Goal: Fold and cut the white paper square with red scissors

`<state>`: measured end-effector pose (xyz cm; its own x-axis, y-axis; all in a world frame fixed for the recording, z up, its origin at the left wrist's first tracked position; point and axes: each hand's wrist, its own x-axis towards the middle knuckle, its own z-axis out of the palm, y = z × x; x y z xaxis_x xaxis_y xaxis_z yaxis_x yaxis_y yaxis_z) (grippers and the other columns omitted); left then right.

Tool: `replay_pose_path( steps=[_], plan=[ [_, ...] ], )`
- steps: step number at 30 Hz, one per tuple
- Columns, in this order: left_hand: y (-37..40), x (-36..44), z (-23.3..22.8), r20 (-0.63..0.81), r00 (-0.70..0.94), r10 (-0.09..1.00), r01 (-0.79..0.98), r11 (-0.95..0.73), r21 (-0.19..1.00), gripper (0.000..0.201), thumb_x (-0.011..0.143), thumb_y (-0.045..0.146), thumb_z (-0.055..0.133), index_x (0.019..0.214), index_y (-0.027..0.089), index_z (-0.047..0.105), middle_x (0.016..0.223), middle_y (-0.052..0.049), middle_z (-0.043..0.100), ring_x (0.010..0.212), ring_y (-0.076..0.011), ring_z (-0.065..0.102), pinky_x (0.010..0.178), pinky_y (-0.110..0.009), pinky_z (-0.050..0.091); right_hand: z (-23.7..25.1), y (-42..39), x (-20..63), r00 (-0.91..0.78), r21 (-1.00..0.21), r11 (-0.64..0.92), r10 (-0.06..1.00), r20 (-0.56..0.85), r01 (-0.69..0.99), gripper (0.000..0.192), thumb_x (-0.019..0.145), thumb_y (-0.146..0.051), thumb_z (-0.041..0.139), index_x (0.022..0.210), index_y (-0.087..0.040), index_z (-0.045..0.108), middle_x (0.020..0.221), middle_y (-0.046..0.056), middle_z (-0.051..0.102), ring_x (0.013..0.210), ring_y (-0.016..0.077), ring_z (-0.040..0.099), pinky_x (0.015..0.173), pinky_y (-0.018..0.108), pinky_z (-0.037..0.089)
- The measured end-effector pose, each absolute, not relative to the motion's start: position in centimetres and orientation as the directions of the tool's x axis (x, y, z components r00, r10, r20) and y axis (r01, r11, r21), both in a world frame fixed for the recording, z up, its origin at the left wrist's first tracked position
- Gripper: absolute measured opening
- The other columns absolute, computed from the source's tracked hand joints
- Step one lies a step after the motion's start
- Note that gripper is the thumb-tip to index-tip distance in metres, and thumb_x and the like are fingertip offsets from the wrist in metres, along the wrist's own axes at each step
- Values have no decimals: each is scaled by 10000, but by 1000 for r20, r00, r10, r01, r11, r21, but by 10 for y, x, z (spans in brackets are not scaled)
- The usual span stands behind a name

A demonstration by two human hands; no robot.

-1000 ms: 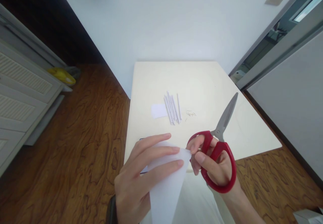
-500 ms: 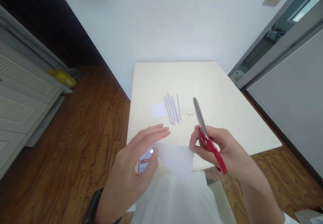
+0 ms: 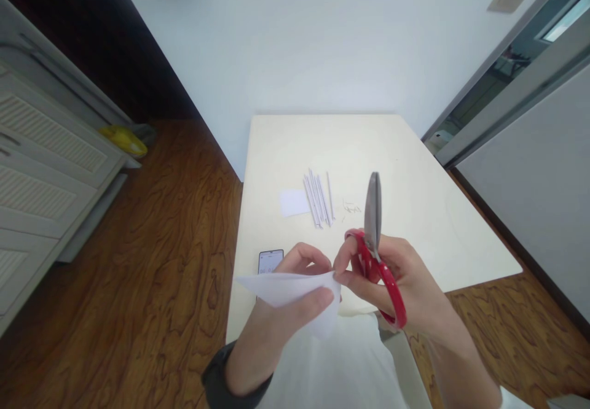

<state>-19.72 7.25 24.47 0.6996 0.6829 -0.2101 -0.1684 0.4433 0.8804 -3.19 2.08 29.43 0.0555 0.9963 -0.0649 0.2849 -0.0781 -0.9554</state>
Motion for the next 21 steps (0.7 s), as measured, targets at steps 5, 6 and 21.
replay_pose_path(
  steps=[5,6,21],
  plan=[
    [65,-191,252,-288,528,799,-120,406,906,146,796,276,665,763,186,556,617,47,472,529,-64,406,468,-159,306,288,21,-30,118,-975,-50,993,-24,217,61,817,-203,668,796,-229,616,671,-40,538,577,106,451,543,244,357],
    [65,-191,252,-273,485,831,-126,375,918,149,793,278,668,758,187,557,617,47,470,530,-66,402,466,-160,304,286,20,-29,142,-984,-36,990,-11,174,55,823,-232,668,811,-229,614,671,-35,544,587,114,462,547,249,357],
    [65,-190,245,-199,252,947,-363,283,888,155,813,235,679,937,287,601,656,70,510,568,-61,451,509,-128,371,249,-1,-48,-11,-994,-101,995,-101,41,490,862,-691,329,758,-218,406,679,-21,397,589,139,330,535,273,280]
  ],
)
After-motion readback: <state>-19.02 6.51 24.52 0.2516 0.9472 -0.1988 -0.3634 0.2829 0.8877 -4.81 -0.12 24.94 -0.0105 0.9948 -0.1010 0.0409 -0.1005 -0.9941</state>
